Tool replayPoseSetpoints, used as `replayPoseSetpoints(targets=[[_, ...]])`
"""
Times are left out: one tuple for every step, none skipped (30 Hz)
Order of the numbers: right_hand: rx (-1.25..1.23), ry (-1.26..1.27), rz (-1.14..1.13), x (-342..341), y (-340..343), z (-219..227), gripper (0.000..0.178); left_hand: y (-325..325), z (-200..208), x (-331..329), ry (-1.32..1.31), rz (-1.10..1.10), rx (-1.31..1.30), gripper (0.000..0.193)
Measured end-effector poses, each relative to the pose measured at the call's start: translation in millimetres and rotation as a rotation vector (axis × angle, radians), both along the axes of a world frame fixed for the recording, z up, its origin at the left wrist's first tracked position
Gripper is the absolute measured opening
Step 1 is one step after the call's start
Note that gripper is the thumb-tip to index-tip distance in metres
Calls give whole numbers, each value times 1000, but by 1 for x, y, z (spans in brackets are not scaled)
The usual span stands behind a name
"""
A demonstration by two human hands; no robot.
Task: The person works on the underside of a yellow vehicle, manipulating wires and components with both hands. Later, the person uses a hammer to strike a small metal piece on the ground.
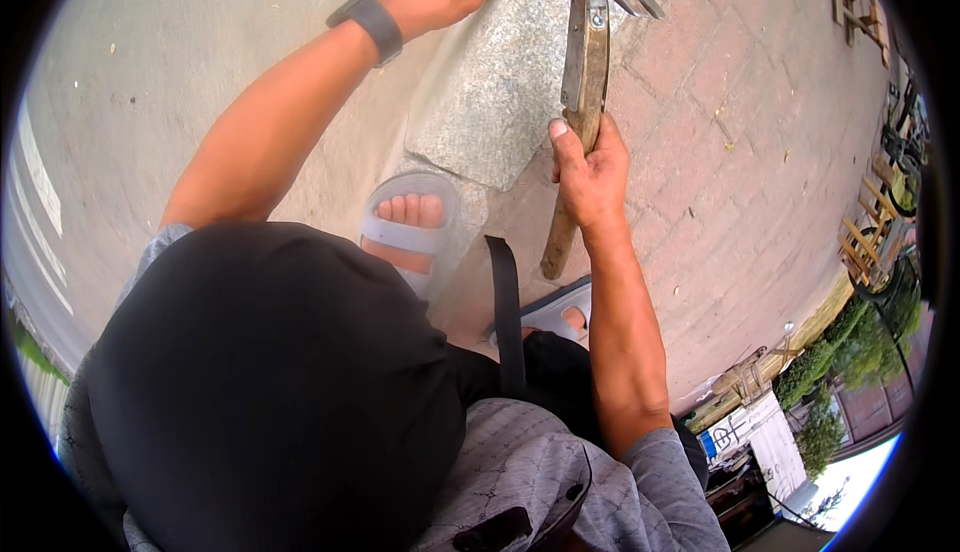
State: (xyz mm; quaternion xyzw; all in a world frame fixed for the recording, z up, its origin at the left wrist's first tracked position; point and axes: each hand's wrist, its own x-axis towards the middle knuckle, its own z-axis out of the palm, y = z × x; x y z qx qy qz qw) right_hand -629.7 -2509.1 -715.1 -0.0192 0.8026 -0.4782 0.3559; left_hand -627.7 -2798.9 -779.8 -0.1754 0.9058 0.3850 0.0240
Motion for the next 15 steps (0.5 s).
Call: replayPoseSetpoints(targets=[[8, 16, 13, 4, 3, -7, 23, 1, 0, 0, -1, 2, -7, 32], [13, 34, 25, 4, 2, -9, 22, 1, -1, 1, 6, 2, -19, 32], [40, -15, 21, 2, 1, -8, 22, 0, -3, 3, 12, 2, -32, 32], [67, -63, 18, -1, -1, -5, 22, -1, -4, 4, 19, 2, -44, 32], [96, -111, 16, -3, -1, -3, 21, 0, -3, 4, 16, 5, -39, 32], [50, -71, 16, -4, -1, -3, 22, 1, -1, 3, 12, 7, -34, 32], [5, -32, 16, -5, 0, -2, 22, 2, 0, 2, 8, 9, -29, 32], [-38, 3, 16, -3, 1, -1, 22, 3, 1, 2, 11, 18, -19, 32], [-59, 11, -10, 0, 2, -2, 22, 4, 2, 2, 14, 27, -8, 32], [-80, 19, -37, 6, 1, -4, 21, 5, 2, 3, 17, 36, 2, 31], [-104, 33, -65, 8, 0, -5, 20, 5, 2, 3, 12, 31, -2, 31], [-43, 7, -36, 5, 0, -5, 20, 5, 1, 3, 6, 27, -6, 31], [17, -20, -7, -1, 1, -6, 20, 5, 1, 3, 1, 22, -10, 31], [76, -48, 24, -5, 1, -6, 19, 4, 2, 3, 2, 24, -5, 31], [62, -51, 20, -8, 1, -3, 19, 4, 2, 3, 3, 27, 1, 31]])
